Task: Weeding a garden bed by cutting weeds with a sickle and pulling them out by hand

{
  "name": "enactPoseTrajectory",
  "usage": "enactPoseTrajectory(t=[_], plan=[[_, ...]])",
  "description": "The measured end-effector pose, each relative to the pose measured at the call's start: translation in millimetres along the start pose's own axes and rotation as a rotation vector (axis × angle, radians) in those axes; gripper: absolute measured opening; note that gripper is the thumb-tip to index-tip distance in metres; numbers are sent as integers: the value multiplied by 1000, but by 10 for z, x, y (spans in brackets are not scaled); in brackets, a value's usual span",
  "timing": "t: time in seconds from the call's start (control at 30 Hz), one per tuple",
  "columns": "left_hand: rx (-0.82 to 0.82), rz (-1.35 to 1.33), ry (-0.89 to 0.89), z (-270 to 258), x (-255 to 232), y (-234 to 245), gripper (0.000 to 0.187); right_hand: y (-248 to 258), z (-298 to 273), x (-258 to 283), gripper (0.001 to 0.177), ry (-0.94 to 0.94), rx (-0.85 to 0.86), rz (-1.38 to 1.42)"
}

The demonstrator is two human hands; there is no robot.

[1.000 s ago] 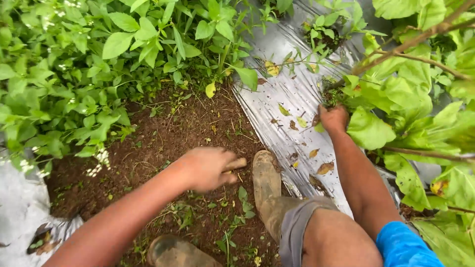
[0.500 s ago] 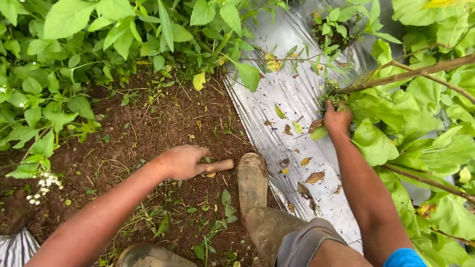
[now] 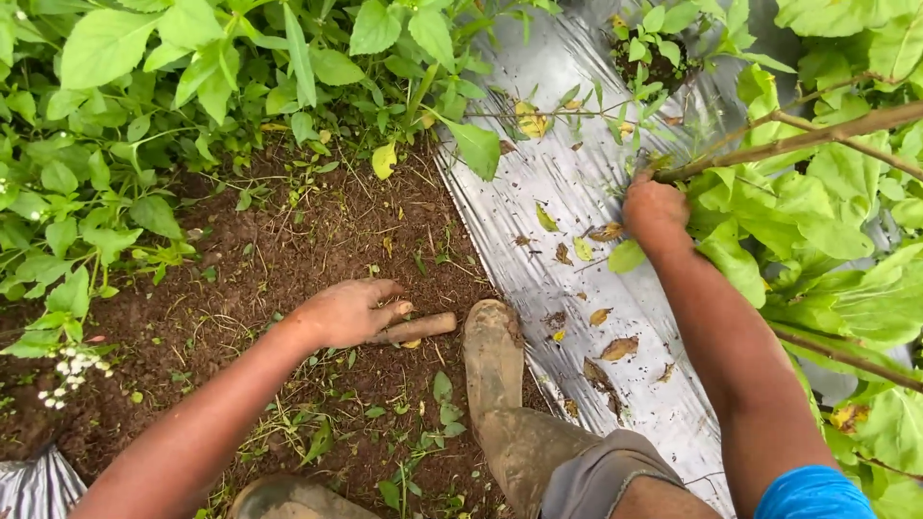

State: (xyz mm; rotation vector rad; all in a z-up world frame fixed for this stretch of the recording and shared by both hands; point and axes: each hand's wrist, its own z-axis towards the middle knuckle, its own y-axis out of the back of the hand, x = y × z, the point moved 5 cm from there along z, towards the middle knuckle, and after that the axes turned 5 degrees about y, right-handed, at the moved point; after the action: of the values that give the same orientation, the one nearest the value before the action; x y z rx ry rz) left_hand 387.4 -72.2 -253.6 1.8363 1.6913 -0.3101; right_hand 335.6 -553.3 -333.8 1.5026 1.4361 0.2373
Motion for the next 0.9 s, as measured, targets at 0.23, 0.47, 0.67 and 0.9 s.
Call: enactPoseTrajectory(t=[0.23,0.47,0.67,0.9], plan=[[-1,-44,19,93,172,-90,47,-371,69,-250,36,182,-188,-288],[-28,-128,37,72,207,-56,47,-261,-329,-229,27,221,-342,-199],[-71,-149,58,91,335,-94,47,133,-1320,268,30,245,-248,253],[-73,-184,70,182,446,-122,47,209,-1043,51,28,31,-351,569]])
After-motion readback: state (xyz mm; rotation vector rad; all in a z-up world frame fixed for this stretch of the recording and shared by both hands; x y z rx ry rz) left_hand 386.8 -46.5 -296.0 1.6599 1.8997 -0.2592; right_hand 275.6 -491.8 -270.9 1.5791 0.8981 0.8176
